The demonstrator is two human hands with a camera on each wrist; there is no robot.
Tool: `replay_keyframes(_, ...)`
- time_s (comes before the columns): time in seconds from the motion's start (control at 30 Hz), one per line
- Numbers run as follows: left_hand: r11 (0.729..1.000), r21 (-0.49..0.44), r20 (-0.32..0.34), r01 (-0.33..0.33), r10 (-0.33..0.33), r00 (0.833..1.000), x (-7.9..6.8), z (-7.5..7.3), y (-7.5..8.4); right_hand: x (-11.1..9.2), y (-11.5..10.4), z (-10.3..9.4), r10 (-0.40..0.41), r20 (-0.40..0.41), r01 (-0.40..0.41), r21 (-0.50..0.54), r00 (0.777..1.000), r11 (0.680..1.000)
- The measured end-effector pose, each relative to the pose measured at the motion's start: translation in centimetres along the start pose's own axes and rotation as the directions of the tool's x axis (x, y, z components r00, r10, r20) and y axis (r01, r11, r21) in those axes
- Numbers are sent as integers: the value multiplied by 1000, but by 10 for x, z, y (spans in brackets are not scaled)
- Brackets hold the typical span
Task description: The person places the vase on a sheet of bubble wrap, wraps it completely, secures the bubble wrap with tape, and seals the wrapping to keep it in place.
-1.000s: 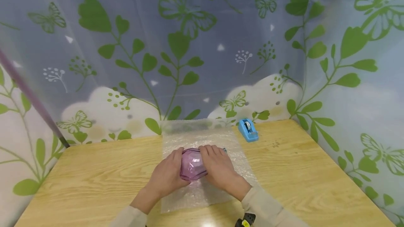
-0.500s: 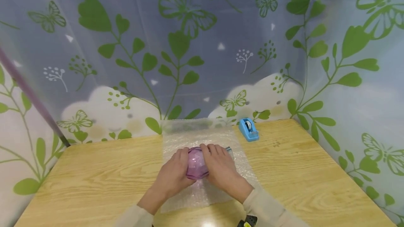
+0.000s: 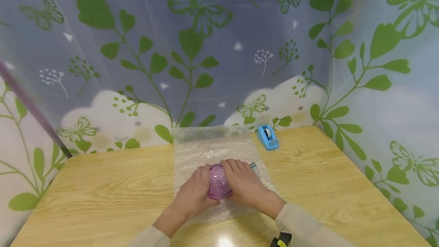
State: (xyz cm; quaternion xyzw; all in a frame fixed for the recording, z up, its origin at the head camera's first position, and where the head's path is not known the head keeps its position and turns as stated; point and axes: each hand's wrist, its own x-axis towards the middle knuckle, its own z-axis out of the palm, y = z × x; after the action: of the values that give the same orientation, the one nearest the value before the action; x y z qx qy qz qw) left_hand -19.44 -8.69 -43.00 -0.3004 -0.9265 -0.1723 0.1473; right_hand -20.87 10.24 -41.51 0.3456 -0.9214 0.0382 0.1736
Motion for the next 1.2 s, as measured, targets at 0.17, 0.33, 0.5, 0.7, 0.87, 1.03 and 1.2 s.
replay_keyframes(0.17, 998, 52, 22, -23, 22, 1000, -5, -1, 3, -8, 1, 2, -37, 22, 36, 48, 999, 998)
replay_keyframes(0.33, 998, 52, 34, -21, 19, 999, -11, 0, 4, -11, -1, 4, -45, 45, 43, 50, 998, 998)
replay_keyframes(0.5, 997, 61, 38, -43, 41, 998, -16, 2, 5, -16, -5, 4, -41, 46, 39, 49, 998, 998)
replay_keyframes(0.7, 994, 78, 5, -72, 72, 997, -22, 6, 5, -20, -9, 5, -63, 38, 61, 50, 997, 997)
replay_keyframes(0.87, 996, 68, 27, -56, 54, 998, -27, 8, 4, -23, -13, 7, -56, 51, 53, 61, 997, 997)
replay_keyframes(1.03, 996, 73, 29, -48, 46, 999, -29, 9, 4, -24, -14, 9, -42, 56, 38, 76, 998, 996)
replay_keyframes(1.2, 993, 111, 14, -33, 32, 999, -29, 11, 5, -25, -15, 10, -33, 77, 28, 73, 996, 997)
